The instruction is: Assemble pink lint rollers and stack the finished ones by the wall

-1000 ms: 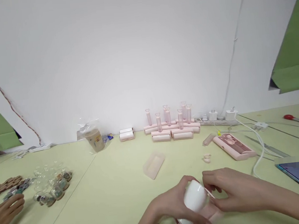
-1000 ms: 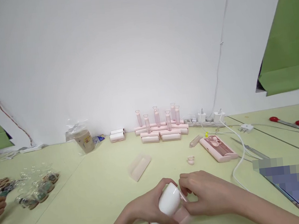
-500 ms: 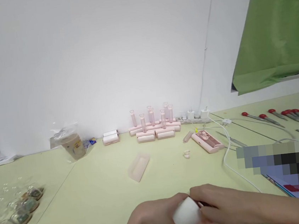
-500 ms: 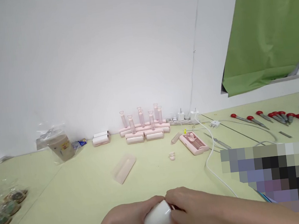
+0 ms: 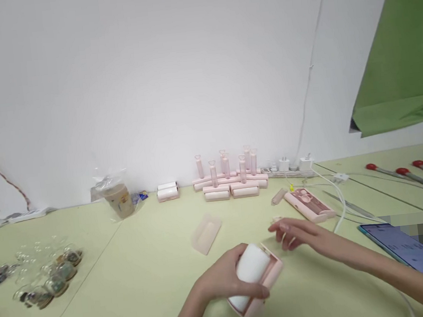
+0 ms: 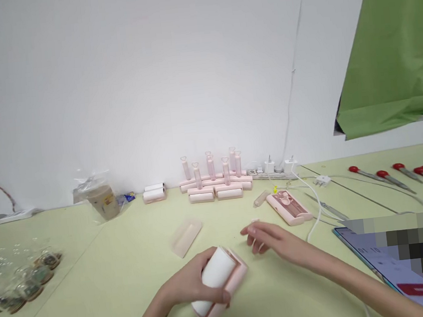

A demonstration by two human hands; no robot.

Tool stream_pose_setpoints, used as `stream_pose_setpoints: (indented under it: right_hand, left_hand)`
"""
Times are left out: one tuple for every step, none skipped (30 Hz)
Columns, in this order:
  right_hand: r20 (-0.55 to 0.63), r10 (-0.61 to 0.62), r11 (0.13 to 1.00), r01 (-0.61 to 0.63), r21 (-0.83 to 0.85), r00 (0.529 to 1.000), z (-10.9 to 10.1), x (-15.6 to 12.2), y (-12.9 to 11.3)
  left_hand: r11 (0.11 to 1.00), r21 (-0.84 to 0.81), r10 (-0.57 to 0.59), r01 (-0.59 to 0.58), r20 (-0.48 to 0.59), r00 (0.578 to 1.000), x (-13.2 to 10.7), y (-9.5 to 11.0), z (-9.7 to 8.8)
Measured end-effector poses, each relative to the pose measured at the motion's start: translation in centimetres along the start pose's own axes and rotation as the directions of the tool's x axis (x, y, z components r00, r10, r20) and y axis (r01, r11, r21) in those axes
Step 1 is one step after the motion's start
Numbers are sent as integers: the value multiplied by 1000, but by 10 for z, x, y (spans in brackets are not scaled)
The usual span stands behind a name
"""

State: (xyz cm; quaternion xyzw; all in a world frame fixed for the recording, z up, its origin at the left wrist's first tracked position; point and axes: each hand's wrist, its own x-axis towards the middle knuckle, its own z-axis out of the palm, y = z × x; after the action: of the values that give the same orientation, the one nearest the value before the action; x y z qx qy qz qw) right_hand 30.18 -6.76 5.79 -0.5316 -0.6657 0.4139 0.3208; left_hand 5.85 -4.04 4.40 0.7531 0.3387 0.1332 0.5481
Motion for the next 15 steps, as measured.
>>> stream_pose_setpoints:
  right_hand:
    - [-98,-10,1000,10,8,995,-3,7,8]
    - [-173,-21,1000,19,-9,985,-5,14,14]
    - [-221,-34,999,26,-39,975,-6,20,20]
    - [-246,-46,997,31,-64,968,-5,24,23]
    - [-252,-56,996,37,-78,966,-3,27,24]
    - [-237,-70,995,50,-89,969,1,29,24]
    - [-213,-92,992,71,-106,973,7,30,22]
    - [-184,-121,987,98,-130,975,14,30,19]
    - [-155,-151,979,127,-157,976,22,29,16]
    - [-134,-178,971,152,-183,975,29,27,13]
    - [-118,-192,966,167,-195,974,36,26,10]
    - [-110,-187,968,165,-187,976,42,24,9]
    - [-113,-170,976,151,-160,979,46,23,10]
    - [-125,-151,982,134,-132,981,49,23,12]
    - [-150,-140,985,121,-127,979,50,24,16]
  left_hand:
    - [993,-114,8,-9,-7,1000,1,-1,1]
    - [969,-245,22,-21,1,1000,3,-2,2]
    - [928,-370,41,-35,8,999,4,-3,3]
    - [881,-470,59,-49,7,998,5,-4,5]
    - [840,-538,70,-65,-12,997,6,-6,7]
    - [811,-579,74,-86,-46,996,8,-7,9]
    - [792,-601,70,-109,-89,994,10,-9,12]
    - [776,-617,58,-132,-139,989,12,-10,14]
    - [760,-631,41,-154,-189,981,15,-12,17]
    - [742,-645,29,-181,-239,971,17,-14,21]
    - [720,-660,25,-213,-282,959,20,-15,24]
    - [695,-677,26,-243,-315,949,22,-17,27]
    - [669,-694,28,-266,-334,942,24,-18,30]
    - [643,-713,25,-279,-345,938,25,-19,32]
    - [619,-732,17,-285,-349,937,26,-20,35]
